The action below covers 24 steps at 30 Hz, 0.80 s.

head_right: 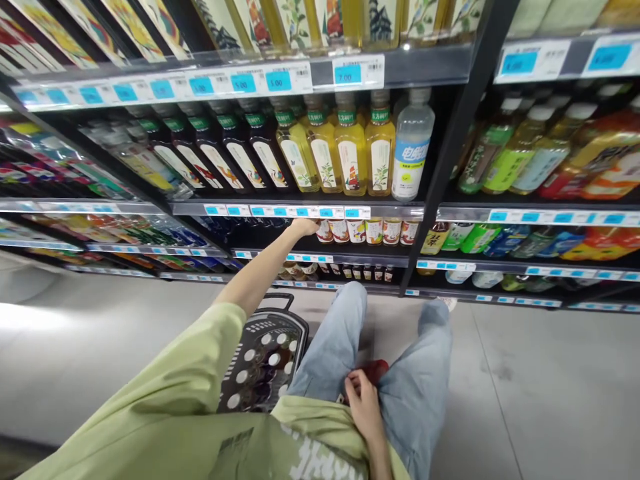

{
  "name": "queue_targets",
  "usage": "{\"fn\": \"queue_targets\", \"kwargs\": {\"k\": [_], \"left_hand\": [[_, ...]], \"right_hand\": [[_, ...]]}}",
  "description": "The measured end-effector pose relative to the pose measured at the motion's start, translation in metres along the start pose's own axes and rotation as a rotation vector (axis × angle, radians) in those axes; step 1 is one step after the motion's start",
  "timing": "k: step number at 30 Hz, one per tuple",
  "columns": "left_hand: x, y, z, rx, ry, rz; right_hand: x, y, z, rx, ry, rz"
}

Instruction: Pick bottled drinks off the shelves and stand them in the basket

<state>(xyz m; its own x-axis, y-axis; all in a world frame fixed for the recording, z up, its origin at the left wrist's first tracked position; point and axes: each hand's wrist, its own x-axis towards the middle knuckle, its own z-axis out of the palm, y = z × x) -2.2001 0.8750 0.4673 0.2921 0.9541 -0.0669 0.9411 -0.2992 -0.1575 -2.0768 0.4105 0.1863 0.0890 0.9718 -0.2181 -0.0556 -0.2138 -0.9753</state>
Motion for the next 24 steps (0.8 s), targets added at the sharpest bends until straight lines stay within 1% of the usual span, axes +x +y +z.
{"fn": "queue_targets", "kwargs": {"k": [4,6,9,11,14,17,20,22,24], "left_hand": [[0.012,0.009,-0.004,-0.050,0.053,-0.012],[0.012,0.010,-0.004,-0.066,0.071,-0.015],[0.006,0.004,-0.003,-0.081,0.096,-0.036],[-0.004,-0.002,0.001,-0.085,0.113,-0.062],[-0.028,-0.007,0.010,-0.082,0.129,-0.107],[-0.058,-0.003,0.024,-0.075,0.157,-0.110],[-0.083,0.007,0.033,-0.069,0.192,-0.065],[-0.095,0.013,0.029,-0.064,0.205,-0.041],[-0.103,0.017,0.017,-0.057,0.219,-0.020]], "right_hand": [[0.003,0.003,0.001,0.016,0.022,-0.008],[0.005,0.005,0.002,0.030,0.024,-0.012],[0.007,0.005,0.003,0.032,0.013,-0.024],[0.008,0.004,0.003,0.025,0.005,-0.025],[0.009,0.003,0.003,0.028,-0.002,-0.028],[0.010,0.006,0.005,0.041,0.003,-0.046],[0.012,0.013,0.009,0.042,0.018,-0.071],[0.014,0.016,0.010,0.040,0.037,-0.081],[0.018,0.014,0.010,0.023,0.065,-0.102]]}}
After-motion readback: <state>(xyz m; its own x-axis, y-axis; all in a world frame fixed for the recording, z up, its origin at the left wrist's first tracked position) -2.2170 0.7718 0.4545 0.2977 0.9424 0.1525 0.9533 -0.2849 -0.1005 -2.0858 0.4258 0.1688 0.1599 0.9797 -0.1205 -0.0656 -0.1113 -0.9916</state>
